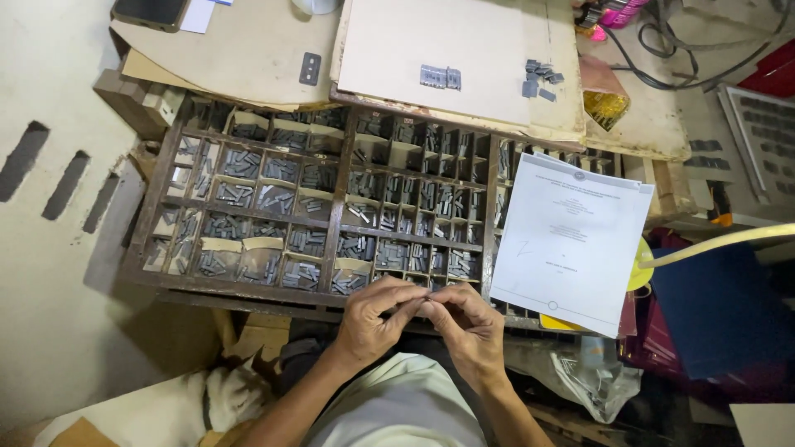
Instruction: The person selects small metal printing blocks from a compartmentalized wooden drawer and places them onto a flat surface. They repeatedly pick up blocks, arrange them in a line, and occasionally use a small tool to adjust their position. A dog is visible lying on the floor nearby.
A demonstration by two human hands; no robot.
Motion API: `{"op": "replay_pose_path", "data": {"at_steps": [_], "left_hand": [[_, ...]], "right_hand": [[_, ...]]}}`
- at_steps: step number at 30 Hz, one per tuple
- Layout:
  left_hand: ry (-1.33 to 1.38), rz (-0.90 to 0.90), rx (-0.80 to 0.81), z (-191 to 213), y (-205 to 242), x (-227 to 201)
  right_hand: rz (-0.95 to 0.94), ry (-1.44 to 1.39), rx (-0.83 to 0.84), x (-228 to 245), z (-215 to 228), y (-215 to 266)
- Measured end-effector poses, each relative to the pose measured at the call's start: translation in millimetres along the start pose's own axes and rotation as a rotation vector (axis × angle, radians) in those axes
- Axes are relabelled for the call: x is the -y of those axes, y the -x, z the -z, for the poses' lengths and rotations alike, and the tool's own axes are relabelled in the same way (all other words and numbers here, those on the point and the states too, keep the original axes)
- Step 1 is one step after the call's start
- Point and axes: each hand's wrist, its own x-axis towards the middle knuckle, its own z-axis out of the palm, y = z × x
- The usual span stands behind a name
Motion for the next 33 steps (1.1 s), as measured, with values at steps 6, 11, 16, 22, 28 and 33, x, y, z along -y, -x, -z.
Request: {"op": "replay_pose_path", "data": {"at_steps": [6,11,16,22,28,33], "left_hand": [[-0.172,-0.178,-0.084,-1,2,1],[-0.401,-0.272,-0.13,-2,5,-2],[-0.518,-0.327,-0.15,-1,4,-8],[-0.505,-0.321,-0.166,-3,4,-7],[-0.467,-0.31,-0.17,-3,3,-7],[-0.444,-0.312,-0.182,-2,1,-10]], "right_hand": [[0.018,0.093,-0.001,4,-4,-3],[0.072,0.117,-0.024,5,-9,-3],[0.091,0.094,-0.059,-4,-12,-1],[0.1,0.121,-0.105,-9,-13,-1],[0.104,0.16,-0.105,-10,-12,0],[0.085,0.165,-0.1,-6,-13,0]]}}
